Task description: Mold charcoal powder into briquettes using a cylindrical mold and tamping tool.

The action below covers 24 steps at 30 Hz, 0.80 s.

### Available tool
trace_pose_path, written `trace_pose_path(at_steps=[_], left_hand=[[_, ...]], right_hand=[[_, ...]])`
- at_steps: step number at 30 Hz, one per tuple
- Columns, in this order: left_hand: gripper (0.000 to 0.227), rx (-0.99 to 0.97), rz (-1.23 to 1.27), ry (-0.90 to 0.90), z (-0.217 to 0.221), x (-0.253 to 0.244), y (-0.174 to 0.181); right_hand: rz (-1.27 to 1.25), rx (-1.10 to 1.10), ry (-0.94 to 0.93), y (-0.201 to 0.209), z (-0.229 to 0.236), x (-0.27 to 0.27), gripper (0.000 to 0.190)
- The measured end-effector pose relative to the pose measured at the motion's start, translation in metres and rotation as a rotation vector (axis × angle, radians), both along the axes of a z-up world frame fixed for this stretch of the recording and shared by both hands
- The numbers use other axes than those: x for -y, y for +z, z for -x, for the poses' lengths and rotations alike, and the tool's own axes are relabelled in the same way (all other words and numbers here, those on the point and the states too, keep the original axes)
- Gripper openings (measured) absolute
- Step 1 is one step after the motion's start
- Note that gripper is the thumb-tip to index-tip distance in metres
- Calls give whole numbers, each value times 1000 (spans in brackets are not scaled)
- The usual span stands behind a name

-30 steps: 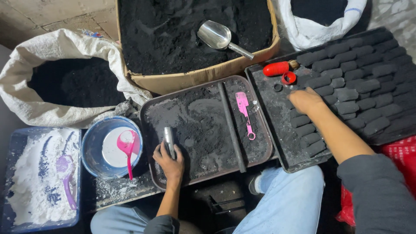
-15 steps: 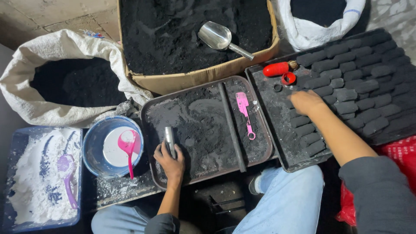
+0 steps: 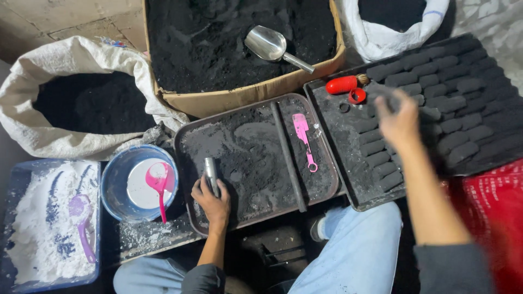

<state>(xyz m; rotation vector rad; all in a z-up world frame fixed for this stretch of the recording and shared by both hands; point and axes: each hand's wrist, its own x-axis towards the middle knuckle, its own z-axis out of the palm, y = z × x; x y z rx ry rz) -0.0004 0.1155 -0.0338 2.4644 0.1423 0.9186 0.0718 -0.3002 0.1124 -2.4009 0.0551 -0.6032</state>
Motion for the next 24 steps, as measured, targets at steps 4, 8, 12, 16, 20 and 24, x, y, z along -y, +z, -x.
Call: trace_pose_path(at_steps=[4, 8, 12, 16, 20, 24], left_hand=[[40, -8, 6, 7, 0, -1, -4], [46, -8, 14, -13, 1, -2, -4], [49, -12, 28, -6, 1, -7, -17], [45, -33, 190, -19, 2, -16, -9], [50, -131, 241, 61, 8, -27, -18], [49, -186, 276, 43, 7, -29, -3]], right_hand=[[-282, -242, 9, 0, 70, -117, 39], [-190, -299, 407, -37, 118, -214, 46], [-19, -247, 344, -80, 115, -255, 61], [144, -418, 106, -96, 91, -272, 90], [226, -263, -1, -109, 61, -276, 91], [178, -219, 65, -131, 13, -276, 79]])
